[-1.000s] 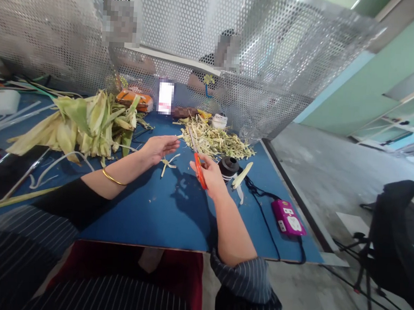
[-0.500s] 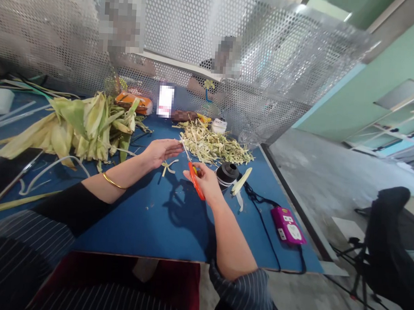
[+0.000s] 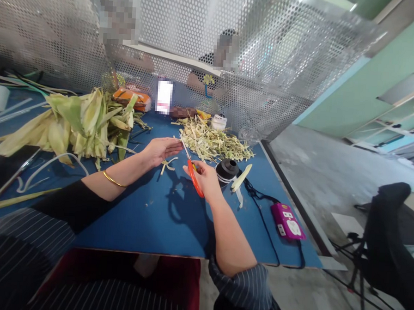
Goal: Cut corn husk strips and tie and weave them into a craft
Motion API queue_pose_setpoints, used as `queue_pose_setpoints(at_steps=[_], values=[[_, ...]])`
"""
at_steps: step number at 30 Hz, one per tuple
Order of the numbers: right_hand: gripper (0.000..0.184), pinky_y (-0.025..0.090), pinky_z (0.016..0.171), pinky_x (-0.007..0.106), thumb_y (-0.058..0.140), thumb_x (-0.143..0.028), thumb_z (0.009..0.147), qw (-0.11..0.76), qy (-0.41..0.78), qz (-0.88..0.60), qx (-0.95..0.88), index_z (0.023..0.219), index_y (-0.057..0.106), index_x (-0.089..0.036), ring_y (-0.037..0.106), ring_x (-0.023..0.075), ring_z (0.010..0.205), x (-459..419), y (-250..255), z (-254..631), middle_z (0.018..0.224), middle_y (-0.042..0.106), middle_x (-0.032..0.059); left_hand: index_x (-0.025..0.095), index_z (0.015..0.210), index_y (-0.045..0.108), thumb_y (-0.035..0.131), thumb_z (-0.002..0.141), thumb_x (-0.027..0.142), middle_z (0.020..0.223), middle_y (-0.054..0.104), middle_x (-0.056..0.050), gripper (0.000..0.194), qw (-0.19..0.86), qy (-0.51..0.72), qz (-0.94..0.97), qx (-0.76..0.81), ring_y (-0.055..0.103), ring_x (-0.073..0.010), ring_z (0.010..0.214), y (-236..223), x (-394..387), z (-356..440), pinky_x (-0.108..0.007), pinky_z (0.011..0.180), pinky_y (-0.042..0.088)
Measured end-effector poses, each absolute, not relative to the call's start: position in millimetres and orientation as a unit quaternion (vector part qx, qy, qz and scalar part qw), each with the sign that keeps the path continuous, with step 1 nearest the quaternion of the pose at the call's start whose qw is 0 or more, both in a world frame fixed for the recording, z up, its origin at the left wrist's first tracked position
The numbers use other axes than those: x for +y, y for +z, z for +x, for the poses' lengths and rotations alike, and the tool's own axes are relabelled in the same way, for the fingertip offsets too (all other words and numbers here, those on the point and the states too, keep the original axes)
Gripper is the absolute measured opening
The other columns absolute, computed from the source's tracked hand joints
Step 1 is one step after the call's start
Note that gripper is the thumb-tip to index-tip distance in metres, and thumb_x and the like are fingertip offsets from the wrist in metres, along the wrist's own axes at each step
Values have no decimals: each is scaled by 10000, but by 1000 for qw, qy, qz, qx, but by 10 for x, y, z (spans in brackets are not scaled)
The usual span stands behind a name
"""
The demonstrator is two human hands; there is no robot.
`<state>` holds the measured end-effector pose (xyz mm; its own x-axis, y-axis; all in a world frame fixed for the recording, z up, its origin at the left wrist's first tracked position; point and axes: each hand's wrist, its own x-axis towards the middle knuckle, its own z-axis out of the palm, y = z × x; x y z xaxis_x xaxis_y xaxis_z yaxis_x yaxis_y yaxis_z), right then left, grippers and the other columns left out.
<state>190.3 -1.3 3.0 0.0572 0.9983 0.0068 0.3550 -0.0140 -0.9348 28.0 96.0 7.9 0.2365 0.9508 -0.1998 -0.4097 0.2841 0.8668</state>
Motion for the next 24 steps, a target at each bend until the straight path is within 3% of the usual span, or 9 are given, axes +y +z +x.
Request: queue_pose_setpoints(at_steps=[11, 15, 19, 24], values=[[463, 299, 431, 238, 694, -538, 650, 420, 350, -604, -580, 932, 668, -172, 358, 91, 433, -21, 55, 1869, 498, 432, -62, 106, 747, 667, 684, 749, 151, 834, 727, -117, 49, 704, 483, 345, 390, 694, -166, 739, 109, 945, 289, -250, 673, 528], [458, 395, 532, 270, 639, -537, 708, 408, 234, -650, -597, 981, 666, -170, 495, 144, 533, 27, 39, 1922, 607, 567, -8, 112, 752, 676, 677, 757, 142, 843, 722, -108, 30, 699, 486, 346, 394, 688, -157, 756, 167, 888, 260, -254, 708, 529], [434, 452, 740, 324, 569, -457, 785, 306, 92, -717, -619, 1112, 603, -174, 631, 231, 837, 50, 11, 1958, 931, 685, 91, 131, 785, 691, 704, 738, 169, 827, 711, -79, 62, 683, 488, 365, 403, 665, -126, 708, 309, 774, 195, -238, 651, 519], [396, 449, 678, 325, 550, -392, 801, 118, -6, -742, -660, 1129, 553, -170, 659, 272, 841, -12, -23, 1878, 886, 693, 117, 134, 798, 704, 740, 692, 193, 751, 690, -53, 127, 682, 471, 377, 413, 627, -106, 629, 420, 492, 86, -230, 580, 499]])
